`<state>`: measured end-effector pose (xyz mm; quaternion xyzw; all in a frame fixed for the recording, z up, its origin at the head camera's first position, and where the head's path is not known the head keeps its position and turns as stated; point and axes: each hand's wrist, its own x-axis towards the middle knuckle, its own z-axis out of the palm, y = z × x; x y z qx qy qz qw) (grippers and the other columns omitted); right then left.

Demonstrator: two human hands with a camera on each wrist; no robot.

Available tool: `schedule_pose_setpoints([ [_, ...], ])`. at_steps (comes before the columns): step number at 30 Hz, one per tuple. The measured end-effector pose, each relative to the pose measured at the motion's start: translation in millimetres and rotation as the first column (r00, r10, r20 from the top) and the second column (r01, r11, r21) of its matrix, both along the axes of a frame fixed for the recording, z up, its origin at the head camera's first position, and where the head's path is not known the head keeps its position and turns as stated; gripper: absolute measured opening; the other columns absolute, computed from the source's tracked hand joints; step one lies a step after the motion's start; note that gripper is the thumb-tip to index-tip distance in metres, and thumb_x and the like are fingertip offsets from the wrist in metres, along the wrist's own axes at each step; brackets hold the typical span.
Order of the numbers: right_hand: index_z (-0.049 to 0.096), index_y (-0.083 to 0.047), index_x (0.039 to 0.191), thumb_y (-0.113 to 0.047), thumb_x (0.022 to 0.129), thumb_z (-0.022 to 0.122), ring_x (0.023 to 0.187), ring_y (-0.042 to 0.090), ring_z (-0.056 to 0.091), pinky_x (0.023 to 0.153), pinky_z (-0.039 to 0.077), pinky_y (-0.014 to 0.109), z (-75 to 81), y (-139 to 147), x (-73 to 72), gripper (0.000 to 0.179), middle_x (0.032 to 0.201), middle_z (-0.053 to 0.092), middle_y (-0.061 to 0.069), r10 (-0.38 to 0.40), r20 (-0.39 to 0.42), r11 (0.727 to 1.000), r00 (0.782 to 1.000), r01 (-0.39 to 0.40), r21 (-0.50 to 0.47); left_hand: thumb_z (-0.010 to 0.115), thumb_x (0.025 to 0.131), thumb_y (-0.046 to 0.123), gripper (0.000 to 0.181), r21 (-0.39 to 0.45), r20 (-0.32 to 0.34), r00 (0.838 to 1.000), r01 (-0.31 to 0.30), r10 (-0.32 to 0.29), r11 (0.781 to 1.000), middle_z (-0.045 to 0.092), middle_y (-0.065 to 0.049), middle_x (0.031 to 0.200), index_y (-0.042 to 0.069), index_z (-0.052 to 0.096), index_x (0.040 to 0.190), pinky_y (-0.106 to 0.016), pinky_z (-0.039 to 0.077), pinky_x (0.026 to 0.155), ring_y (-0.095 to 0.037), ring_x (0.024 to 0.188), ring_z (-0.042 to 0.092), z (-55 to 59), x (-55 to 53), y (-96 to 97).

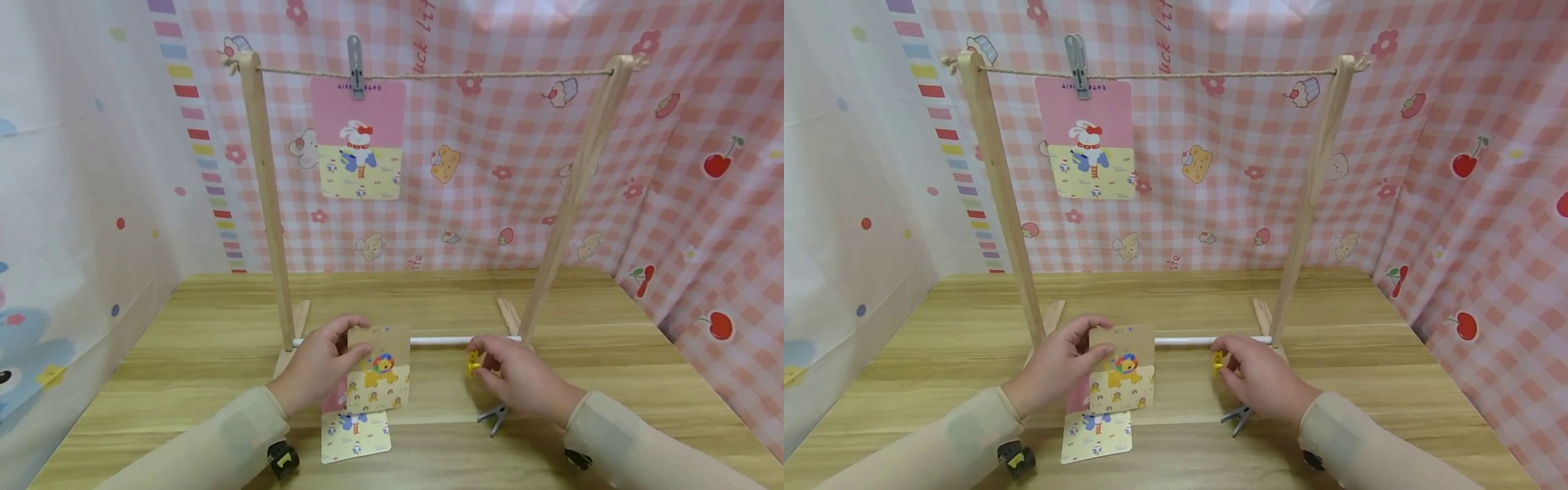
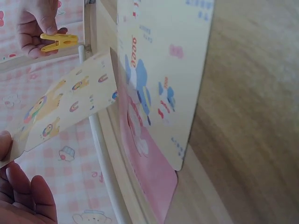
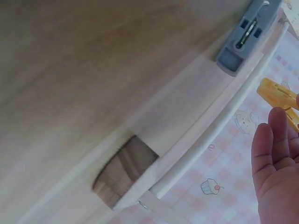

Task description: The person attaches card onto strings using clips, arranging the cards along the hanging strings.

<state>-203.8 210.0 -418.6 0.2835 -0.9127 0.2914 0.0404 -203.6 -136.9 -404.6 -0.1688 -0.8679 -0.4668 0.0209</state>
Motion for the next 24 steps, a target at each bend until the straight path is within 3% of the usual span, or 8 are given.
schedule_pose_setpoints([
  [7,0.066,-0.005,0.121,0.003,0.094,0.074,0.078,-0.003,0.059,0.068,0.056,0.021,7.2,-2.4,1.4,0.03,0.095,0.068,-0.004,0.001,-0.043,0.998,0.999,-0.003,-0.056,0.075,0.099,0.016,0.031,0.0,-0.045,0.999,0.017,-0.017,1.0,0.052,0.001,0.074,0.017,0.067,0.129,-0.021,0.041,0.055,-0.009,0.064,0.045,3.0,-1.2,2.4],
  [15,0.065,-0.005,0.121,0.004,0.094,0.073,0.077,-0.002,0.061,0.064,0.055,0.021,12.4,-6.0,3.0,0.03,0.097,0.071,0.0,-0.002,-0.036,0.994,0.999,-0.002,-0.11,0.073,0.1,0.015,0.03,-0.001,-0.109,0.992,0.057,-0.056,0.998,0.048,0.002,0.073,0.014,0.066,0.129,-0.021,0.039,0.056,-0.01,0.064,0.043,9.0,-3.4,6.0],
  [19,0.065,-0.004,0.12,0.006,0.093,0.073,0.077,-0.002,0.061,0.061,0.054,0.021,13.4,-6.5,3.1,0.03,0.097,0.071,0.004,0.002,-0.048,0.99,0.999,-0.009,-0.142,0.072,0.101,0.015,0.029,-0.002,-0.122,0.991,0.064,-0.063,0.998,0.047,0.002,0.074,0.014,0.066,0.13,-0.021,0.038,0.057,-0.01,0.065,0.042,13.1,-3.3,8.0],
  [24,0.065,-0.005,0.119,0.006,0.092,0.074,0.075,-0.002,0.059,0.057,0.052,0.021,14.1,-7.0,3.3,0.03,0.093,0.069,-0.001,0.001,-0.068,0.988,0.998,-0.012,-0.156,0.071,0.102,0.015,0.028,0.011,-0.124,0.99,0.066,-0.064,0.998,0.047,0.001,0.075,0.016,0.066,0.13,-0.021,0.039,0.057,-0.012,0.066,0.043,18.7,-4.8,11.2],
])
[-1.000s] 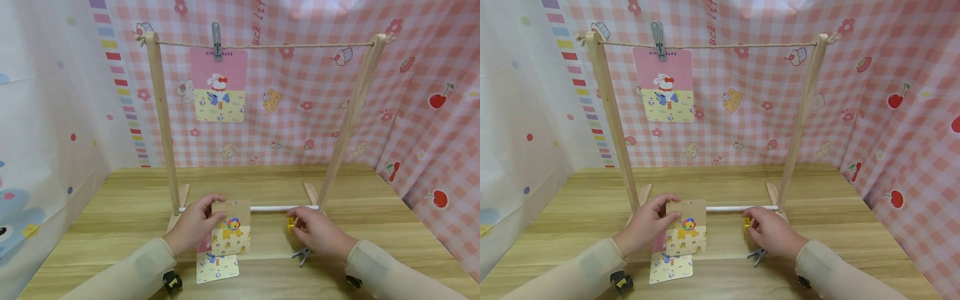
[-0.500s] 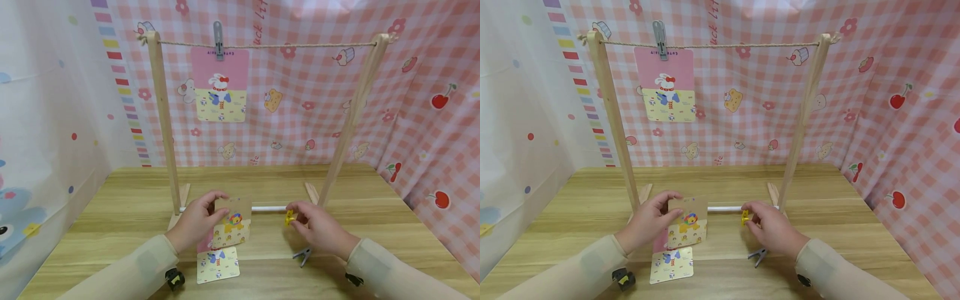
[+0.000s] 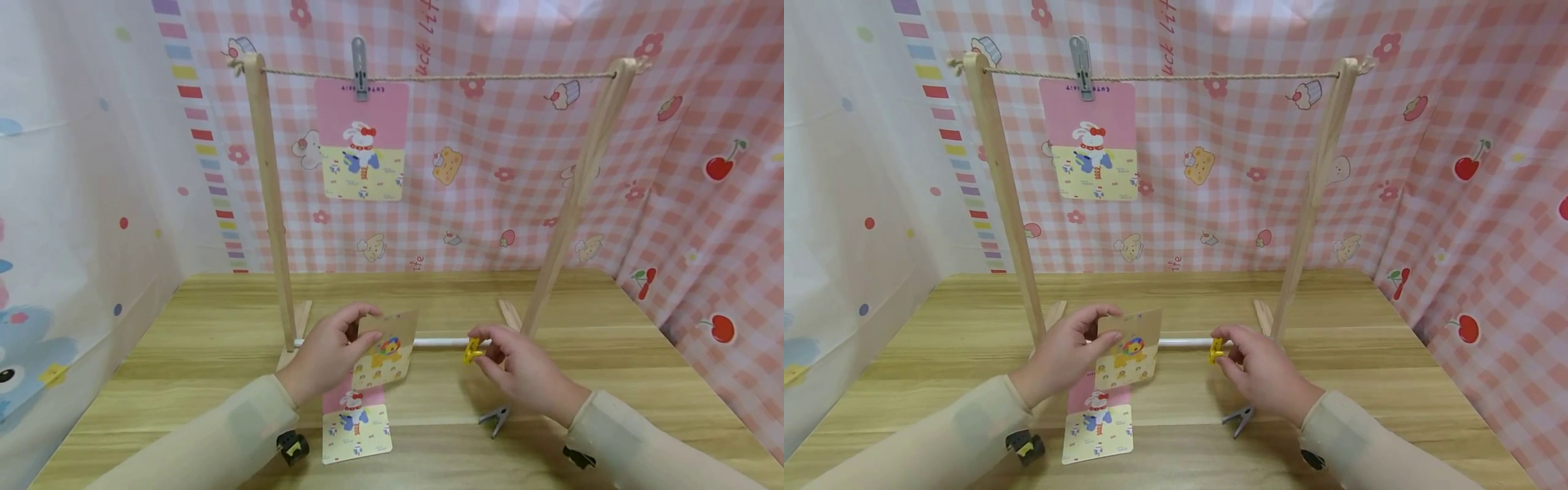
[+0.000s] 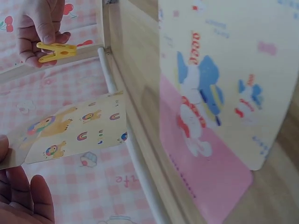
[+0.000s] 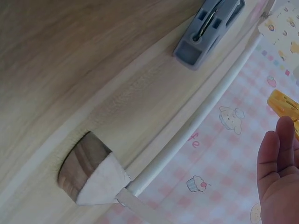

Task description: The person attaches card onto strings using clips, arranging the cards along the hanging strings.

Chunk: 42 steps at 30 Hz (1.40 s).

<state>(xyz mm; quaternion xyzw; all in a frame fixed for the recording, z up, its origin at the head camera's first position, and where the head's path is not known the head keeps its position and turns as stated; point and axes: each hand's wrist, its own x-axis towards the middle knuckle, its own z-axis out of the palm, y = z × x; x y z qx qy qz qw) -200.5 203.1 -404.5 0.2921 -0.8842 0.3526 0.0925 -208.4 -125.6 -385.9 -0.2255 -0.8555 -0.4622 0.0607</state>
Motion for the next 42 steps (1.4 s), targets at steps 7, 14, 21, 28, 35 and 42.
schedule_pose_setpoints([
  [7,0.066,-0.007,0.118,0.007,0.092,0.074,0.075,-0.002,0.059,0.056,0.052,0.021,0.3,-1.0,0.3,0.031,0.095,0.07,-0.002,0.005,-0.009,1.0,1.0,-0.005,-0.013,0.071,0.101,0.013,0.028,0.026,-0.031,0.999,0.01,-0.009,1.0,0.048,0.001,0.074,0.015,0.066,0.129,-0.021,0.039,0.055,-0.012,0.065,0.043,9.1,-3.5,3.0],
  [14,0.065,-0.009,0.119,0.006,0.093,0.074,0.074,-0.001,0.058,0.052,0.05,0.021,2.1,-1.3,2.0,0.032,0.093,0.067,-0.004,-0.012,-0.006,1.0,1.0,0.012,-0.021,0.07,0.101,0.011,0.027,0.053,-0.071,0.997,0.01,-0.006,0.999,0.049,0.0,0.079,0.014,0.066,0.127,-0.022,0.039,0.057,-0.014,0.068,0.044,17.7,-6.7,3.9],
  [21,0.066,-0.007,0.12,0.007,0.091,0.075,0.073,-0.001,0.058,0.051,0.05,0.021,4.4,-2.3,2.7,0.034,0.088,0.065,-0.005,-0.035,-0.038,0.999,0.999,0.034,-0.034,0.07,0.102,0.011,0.022,0.068,-0.085,0.996,0.012,-0.006,0.998,0.06,-0.002,0.088,0.014,0.068,0.124,-0.022,0.043,0.059,-0.016,0.071,0.05,22.3,-7.8,4.3],
  [28,0.066,-0.006,0.121,0.007,0.091,0.075,0.073,-0.002,0.058,0.051,0.05,0.021,4.3,-1.4,2.7,0.034,0.087,0.065,-0.006,-0.028,-0.056,0.999,0.998,0.025,-0.042,0.071,0.101,0.011,0.015,0.07,-0.103,0.995,0.007,0.0,0.998,0.069,-0.003,0.102,0.012,0.071,0.116,-0.023,0.048,0.06,-0.019,0.076,0.056,22.4,-7.7,4.6],
  [35,0.065,-0.004,0.123,0.009,0.09,0.075,0.07,-0.002,0.057,0.047,0.048,0.021,8.3,-1.0,-0.4,0.038,0.081,0.062,-0.006,-0.02,-0.111,0.998,0.994,0.013,-0.06,0.072,0.1,0.013,0.009,0.045,-0.141,0.99,-0.006,0.012,0.999,0.064,0.0,0.094,0.014,0.074,0.109,-0.023,0.047,0.063,-0.017,0.077,0.054,31.6,-8.2,7.0],
  [42,0.065,-0.004,0.123,0.011,0.089,0.074,0.069,0.0,0.056,0.048,0.049,0.021,22.2,-2.1,-2.3,0.038,0.077,0.06,-0.006,-0.041,-0.158,0.996,0.987,0.028,-0.083,0.072,0.1,0.012,0.009,0.02,-0.207,0.978,-0.009,0.013,1.0,0.062,0.002,0.091,0.014,0.078,0.107,-0.024,0.049,0.07,-0.015,0.081,0.054,39.0,-12.7,9.7],
])
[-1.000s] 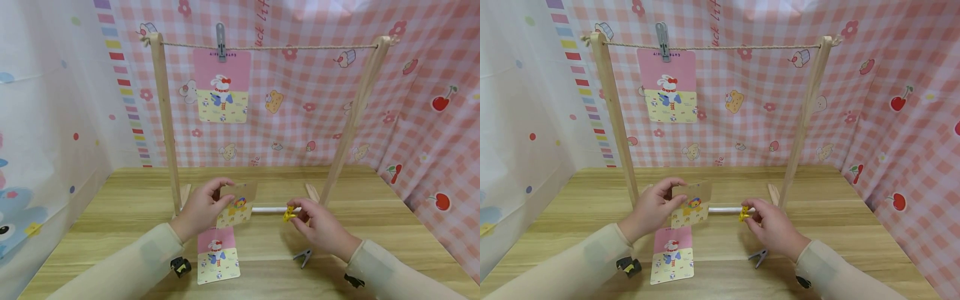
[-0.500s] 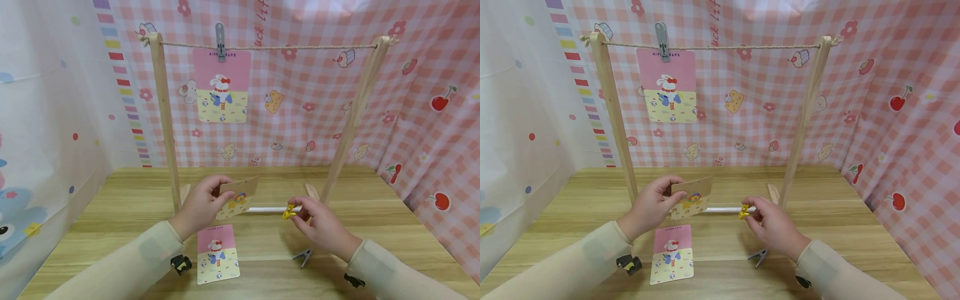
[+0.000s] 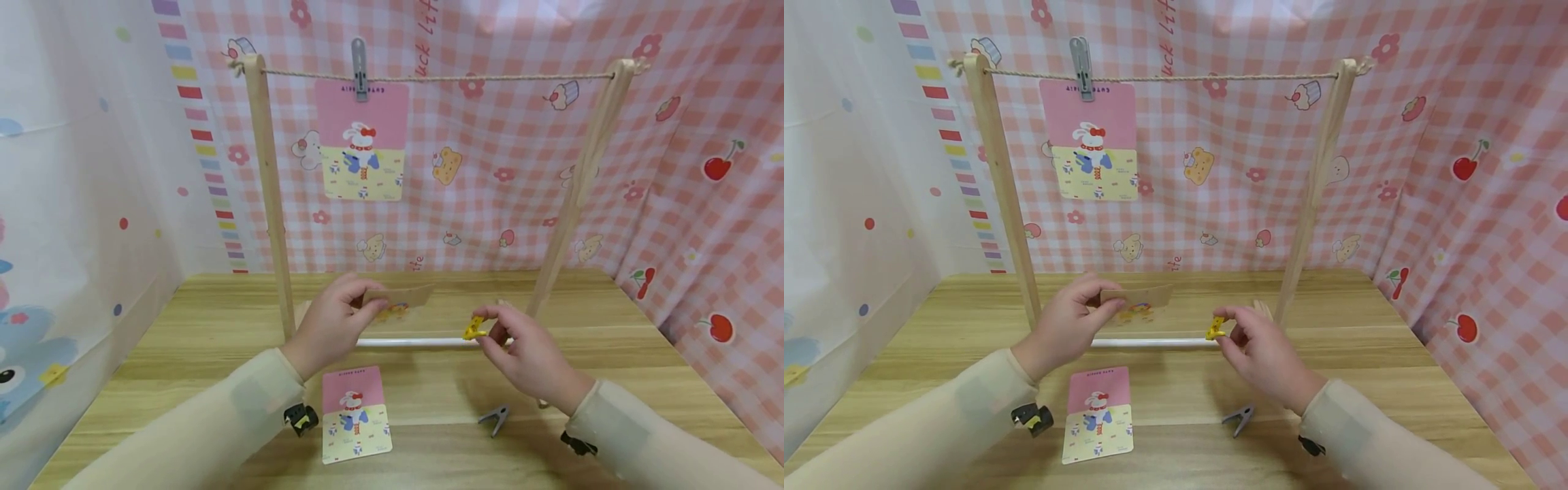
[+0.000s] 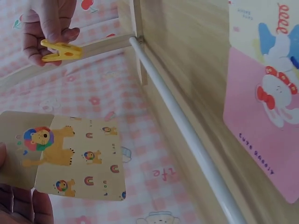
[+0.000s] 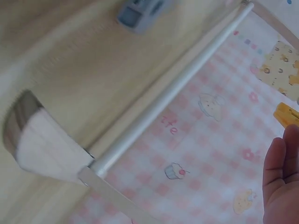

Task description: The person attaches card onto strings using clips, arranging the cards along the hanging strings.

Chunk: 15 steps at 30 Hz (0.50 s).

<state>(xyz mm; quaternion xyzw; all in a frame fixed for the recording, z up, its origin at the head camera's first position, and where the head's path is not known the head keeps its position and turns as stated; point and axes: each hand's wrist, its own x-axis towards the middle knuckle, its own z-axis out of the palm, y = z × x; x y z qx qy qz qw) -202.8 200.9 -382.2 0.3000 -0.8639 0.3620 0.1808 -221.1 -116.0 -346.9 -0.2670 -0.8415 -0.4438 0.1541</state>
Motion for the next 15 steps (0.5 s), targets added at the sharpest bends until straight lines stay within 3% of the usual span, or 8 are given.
schedule_pose_setpoints([
  [6,0.066,-0.003,0.121,0.009,0.091,0.074,0.067,0.002,0.056,0.049,0.048,0.023,16.6,0.3,-0.8,0.034,0.077,0.063,-0.005,-0.026,-0.034,0.999,0.999,0.025,-0.039,0.069,0.103,0.013,0.01,-0.011,-0.021,1.0,0.007,-0.007,1.0,0.068,0.002,0.1,0.013,0.076,0.11,-0.026,0.052,0.073,-0.015,0.084,0.056,7.3,-1.6,3.8],
  [12,0.066,-0.002,0.121,0.009,0.092,0.072,0.068,0.003,0.056,0.049,0.047,0.022,38.1,0.3,-5.9,0.032,0.081,0.066,0.001,-0.022,-0.082,0.998,0.996,0.017,-0.063,0.058,0.108,0.012,0.015,0.066,0.048,0.997,0.065,-0.068,0.996,0.06,-0.005,0.083,0.011,0.07,0.118,-0.025,0.04,0.051,-0.013,0.057,0.044,22.6,-5.2,9.0],
  [15,0.066,-0.002,0.122,0.01,0.092,0.07,0.068,0.004,0.057,0.048,0.046,0.021,49.0,0.9,-7.7,0.033,0.082,0.067,0.002,-0.025,-0.097,0.997,0.995,0.017,-0.076,0.053,0.11,0.011,0.017,0.107,0.06,0.994,0.087,-0.094,0.99,0.067,-0.008,0.09,0.01,0.067,0.119,-0.025,0.037,0.046,-0.013,0.051,0.041,32.4,-8.4,13.3],
])
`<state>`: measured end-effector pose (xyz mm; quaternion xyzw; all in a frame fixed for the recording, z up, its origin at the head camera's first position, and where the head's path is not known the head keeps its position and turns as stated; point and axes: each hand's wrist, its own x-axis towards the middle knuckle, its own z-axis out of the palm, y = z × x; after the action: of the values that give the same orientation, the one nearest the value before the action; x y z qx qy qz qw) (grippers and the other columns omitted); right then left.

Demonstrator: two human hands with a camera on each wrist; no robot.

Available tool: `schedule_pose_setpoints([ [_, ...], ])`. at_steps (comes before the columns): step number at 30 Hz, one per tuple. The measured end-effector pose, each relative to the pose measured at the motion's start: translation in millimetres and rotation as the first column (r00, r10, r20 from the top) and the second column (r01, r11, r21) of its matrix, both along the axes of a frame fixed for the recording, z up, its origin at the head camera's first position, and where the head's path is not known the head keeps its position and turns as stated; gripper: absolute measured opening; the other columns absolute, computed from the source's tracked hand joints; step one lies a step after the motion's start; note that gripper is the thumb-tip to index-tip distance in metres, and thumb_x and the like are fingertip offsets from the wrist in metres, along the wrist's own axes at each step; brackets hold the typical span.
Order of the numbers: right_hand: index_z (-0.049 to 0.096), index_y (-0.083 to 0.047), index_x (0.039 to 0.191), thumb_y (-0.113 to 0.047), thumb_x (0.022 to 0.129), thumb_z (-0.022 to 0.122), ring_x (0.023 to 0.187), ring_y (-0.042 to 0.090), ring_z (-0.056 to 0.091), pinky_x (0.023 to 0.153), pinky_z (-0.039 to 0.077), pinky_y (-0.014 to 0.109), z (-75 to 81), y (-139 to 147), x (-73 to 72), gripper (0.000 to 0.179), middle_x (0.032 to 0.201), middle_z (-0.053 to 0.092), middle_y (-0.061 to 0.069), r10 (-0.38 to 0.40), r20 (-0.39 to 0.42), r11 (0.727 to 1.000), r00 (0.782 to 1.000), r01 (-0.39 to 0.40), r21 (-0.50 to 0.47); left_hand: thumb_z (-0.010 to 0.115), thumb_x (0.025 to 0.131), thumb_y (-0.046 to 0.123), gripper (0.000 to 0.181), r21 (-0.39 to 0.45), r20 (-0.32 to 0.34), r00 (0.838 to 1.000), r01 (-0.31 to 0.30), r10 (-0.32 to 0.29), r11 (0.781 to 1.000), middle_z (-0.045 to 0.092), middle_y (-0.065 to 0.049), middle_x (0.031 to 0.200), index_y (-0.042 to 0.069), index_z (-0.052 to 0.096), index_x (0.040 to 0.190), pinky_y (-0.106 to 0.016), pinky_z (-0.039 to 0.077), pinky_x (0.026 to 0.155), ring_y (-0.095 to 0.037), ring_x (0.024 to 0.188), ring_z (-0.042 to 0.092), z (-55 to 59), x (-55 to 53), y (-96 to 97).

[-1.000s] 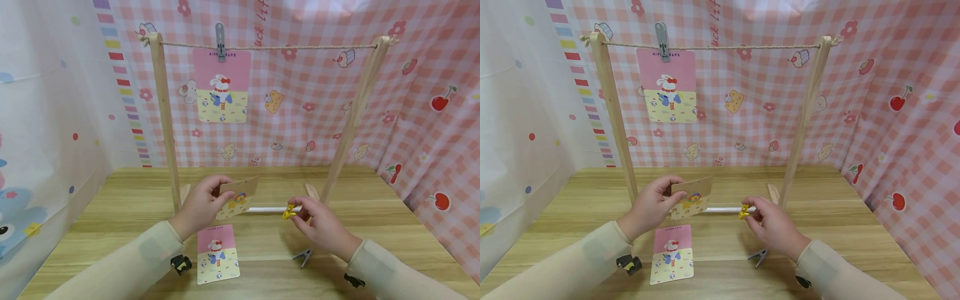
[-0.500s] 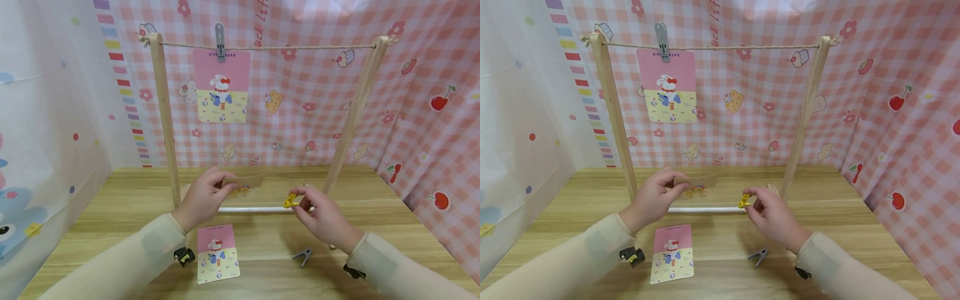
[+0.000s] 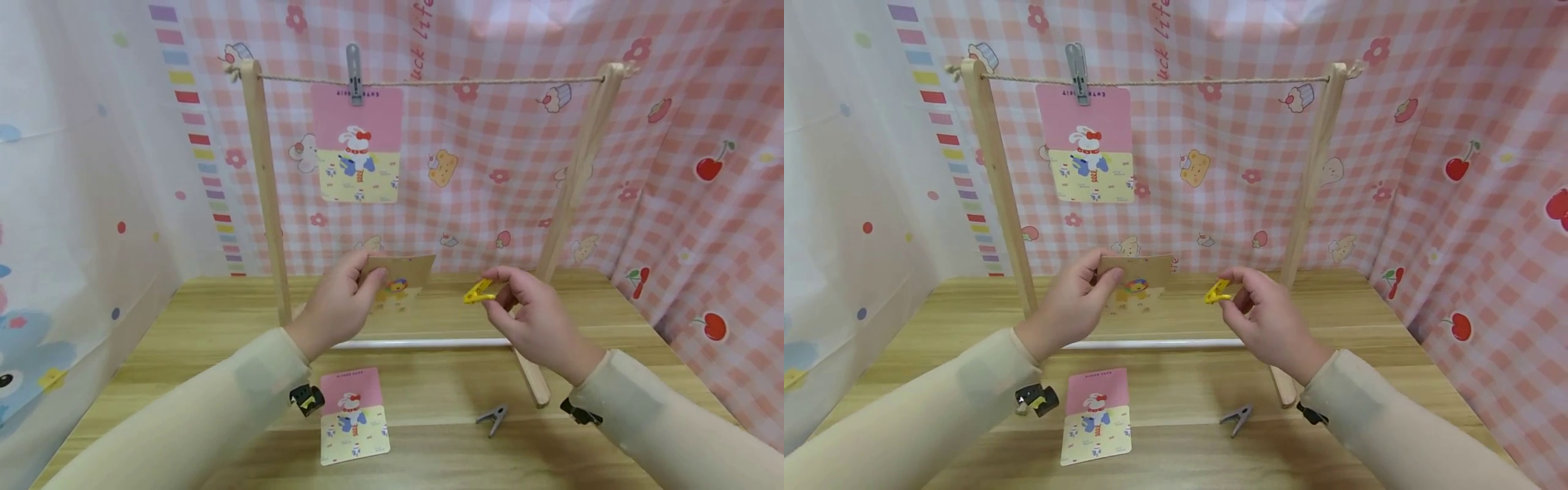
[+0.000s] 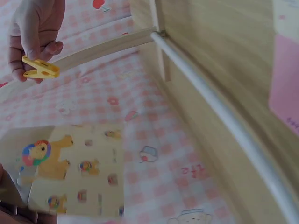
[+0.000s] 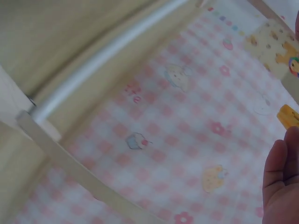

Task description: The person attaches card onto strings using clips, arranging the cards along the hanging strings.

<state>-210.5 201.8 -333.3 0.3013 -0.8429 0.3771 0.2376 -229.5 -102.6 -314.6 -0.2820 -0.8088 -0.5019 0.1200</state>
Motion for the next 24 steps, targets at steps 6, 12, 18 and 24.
schedule_pose_setpoints([
  [6,0.066,-0.002,0.124,0.01,0.092,0.07,0.071,0.005,0.06,0.048,0.047,0.02,18.6,-3.2,-1.9,0.034,0.084,0.07,0.003,-0.01,-0.031,1.0,0.999,0.011,0.007,0.048,0.109,0.011,0.019,-0.019,-0.03,1.0,-0.003,0.003,1.0,0.073,-0.008,0.115,0.009,0.064,0.118,-0.026,0.041,0.046,-0.015,0.052,0.045,17.7,-4.8,7.7],
  [12,0.065,0.0,0.123,0.01,0.093,0.068,0.071,0.006,0.061,0.056,0.051,0.021,35.1,-7.1,-6.5,0.032,0.086,0.071,0.007,-0.001,-0.054,1.0,0.999,0.002,0.018,0.051,0.11,0.014,0.02,-0.004,-0.054,0.998,-0.024,0.024,1.0,0.076,-0.007,0.119,0.009,0.067,0.122,-0.025,0.038,0.047,-0.014,0.053,0.043,35.1,-12.4,15.8],
  [18,0.063,0.0,0.122,0.006,0.096,0.07,0.07,0.006,0.06,0.051,0.048,0.018,49.4,-8.6,-7.5,0.028,0.085,0.07,0.006,-0.008,-0.108,1.0,0.994,0.007,-0.013,0.06,0.107,0.015,0.016,0.063,-0.076,0.997,-0.028,0.033,0.998,0.076,-0.003,0.11,0.011,0.074,0.113,-0.025,0.045,0.058,-0.015,0.068,0.054,50.8,-21.9,22.4],
  [24,0.063,0.001,0.122,0.007,0.096,0.07,0.069,0.007,0.058,0.052,0.047,0.016,66.5,-10.9,-10.7,0.027,0.087,0.07,0.008,-0.018,-0.145,1.0,0.989,0.019,0.001,0.065,0.105,0.018,0.016,0.065,-0.07,0.994,-0.082,0.087,0.994,0.071,-0.001,0.111,0.011,0.076,0.112,-0.029,0.052,0.072,-0.015,0.092,0.061,65.3,-25.3,24.9],
])
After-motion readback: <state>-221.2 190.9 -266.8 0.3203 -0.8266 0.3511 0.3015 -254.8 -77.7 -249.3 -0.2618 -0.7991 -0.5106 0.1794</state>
